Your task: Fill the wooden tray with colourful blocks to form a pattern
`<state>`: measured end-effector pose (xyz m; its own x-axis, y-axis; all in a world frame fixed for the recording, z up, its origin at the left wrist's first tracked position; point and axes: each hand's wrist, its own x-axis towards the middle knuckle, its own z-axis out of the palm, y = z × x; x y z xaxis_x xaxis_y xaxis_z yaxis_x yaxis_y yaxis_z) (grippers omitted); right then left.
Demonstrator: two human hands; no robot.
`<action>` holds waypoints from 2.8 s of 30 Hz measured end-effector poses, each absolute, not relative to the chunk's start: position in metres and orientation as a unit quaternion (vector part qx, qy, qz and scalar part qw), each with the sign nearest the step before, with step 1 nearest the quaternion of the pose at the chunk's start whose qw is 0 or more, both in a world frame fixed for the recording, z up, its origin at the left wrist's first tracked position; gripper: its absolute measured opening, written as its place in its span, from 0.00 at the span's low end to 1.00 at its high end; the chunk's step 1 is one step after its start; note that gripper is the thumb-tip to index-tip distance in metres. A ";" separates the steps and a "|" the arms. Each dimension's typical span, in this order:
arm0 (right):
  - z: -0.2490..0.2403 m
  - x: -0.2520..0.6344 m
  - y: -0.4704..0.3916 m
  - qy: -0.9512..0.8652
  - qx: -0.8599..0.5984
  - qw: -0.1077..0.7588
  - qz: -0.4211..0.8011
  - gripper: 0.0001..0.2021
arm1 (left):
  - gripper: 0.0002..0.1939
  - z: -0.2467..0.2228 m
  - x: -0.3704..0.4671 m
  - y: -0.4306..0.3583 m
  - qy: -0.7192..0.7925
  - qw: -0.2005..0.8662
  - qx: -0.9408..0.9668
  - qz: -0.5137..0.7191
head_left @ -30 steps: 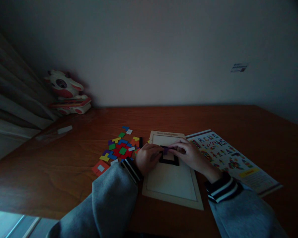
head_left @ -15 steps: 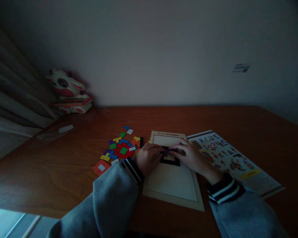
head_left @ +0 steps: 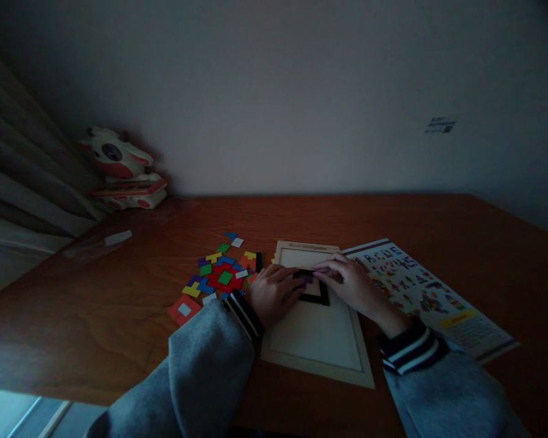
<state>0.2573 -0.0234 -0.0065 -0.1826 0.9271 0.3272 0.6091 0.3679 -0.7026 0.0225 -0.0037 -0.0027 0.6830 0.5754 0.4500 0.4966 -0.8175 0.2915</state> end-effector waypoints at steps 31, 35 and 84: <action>-0.005 0.255 -0.024 -0.755 -0.540 0.330 0.175 0.10 | 0.20 -0.002 0.022 -0.007 0.315 0.035 0.926 0.206; -0.004 0.254 -0.024 -0.749 -0.543 0.335 0.177 0.10 | 0.21 0.000 0.022 -0.007 0.309 0.046 0.925 0.217; -0.010 0.254 -0.026 -0.810 -0.481 0.313 0.125 0.10 | 0.18 -0.002 -0.001 0.016 0.192 0.027 0.955 0.226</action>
<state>0.2539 -0.0261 -0.0102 -0.3425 0.8563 0.3866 0.7004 0.5069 -0.5024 -0.0008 0.0161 -0.0018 0.8239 0.3784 0.4219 0.3541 -0.9249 0.1382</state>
